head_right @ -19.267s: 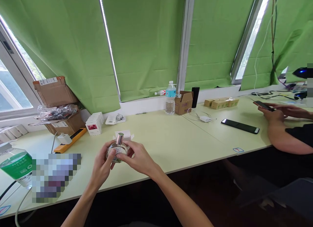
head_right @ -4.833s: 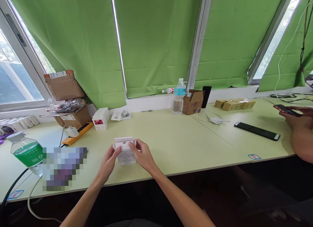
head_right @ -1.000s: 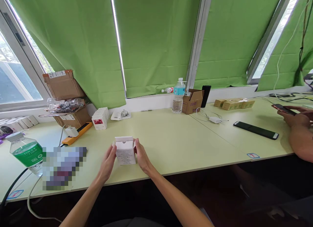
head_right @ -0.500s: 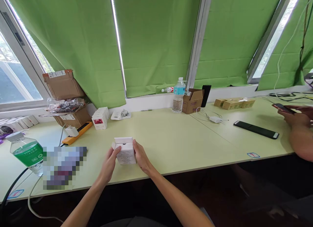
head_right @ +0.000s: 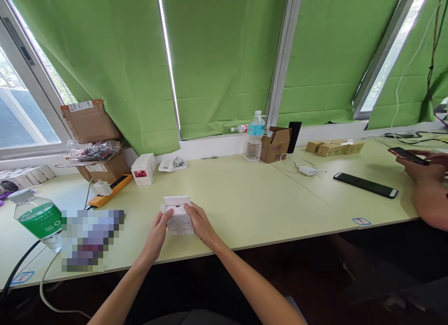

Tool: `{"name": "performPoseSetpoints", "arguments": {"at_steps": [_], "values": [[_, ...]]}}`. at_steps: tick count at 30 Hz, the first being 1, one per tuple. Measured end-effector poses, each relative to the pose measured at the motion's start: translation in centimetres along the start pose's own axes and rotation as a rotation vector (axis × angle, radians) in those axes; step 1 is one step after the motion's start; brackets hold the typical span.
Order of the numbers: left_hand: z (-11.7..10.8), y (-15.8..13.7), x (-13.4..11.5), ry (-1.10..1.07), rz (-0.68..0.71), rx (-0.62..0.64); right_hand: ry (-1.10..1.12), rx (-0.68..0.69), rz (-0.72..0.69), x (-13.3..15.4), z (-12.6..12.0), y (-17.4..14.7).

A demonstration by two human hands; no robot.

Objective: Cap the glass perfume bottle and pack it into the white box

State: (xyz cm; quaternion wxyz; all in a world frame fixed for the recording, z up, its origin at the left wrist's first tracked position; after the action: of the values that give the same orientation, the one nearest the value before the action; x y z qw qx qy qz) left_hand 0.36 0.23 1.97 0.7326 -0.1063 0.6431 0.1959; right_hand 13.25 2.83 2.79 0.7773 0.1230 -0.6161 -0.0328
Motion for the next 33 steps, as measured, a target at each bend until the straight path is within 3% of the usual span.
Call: {"name": "performPoseSetpoints", "arguments": {"at_steps": [14,23,33], "values": [[0.1,-0.1,-0.1,0.007,-0.031,0.031,0.009,0.005,0.011,0.4,-0.1,-0.1],[0.0,0.1,0.2,-0.011,-0.043,0.031,0.024,-0.004,0.036,-0.7,-0.4,0.4],[0.1,0.3,-0.4,-0.007,-0.043,0.168,0.014,-0.005,0.053,-1.2,-0.5,0.7]]}}
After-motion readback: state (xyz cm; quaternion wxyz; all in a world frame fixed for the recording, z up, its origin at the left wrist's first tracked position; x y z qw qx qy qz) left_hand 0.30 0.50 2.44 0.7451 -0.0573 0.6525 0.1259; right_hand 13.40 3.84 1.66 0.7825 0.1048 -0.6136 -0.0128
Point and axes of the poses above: each hand's wrist, its own y-axis towards the middle knuckle, its own z-axis out of the palm, x = y × z, the point moved 6 cm from there along y, towards the middle knuckle, and after that the axes turned 15 degrees about -x, right-handed, at the moved point
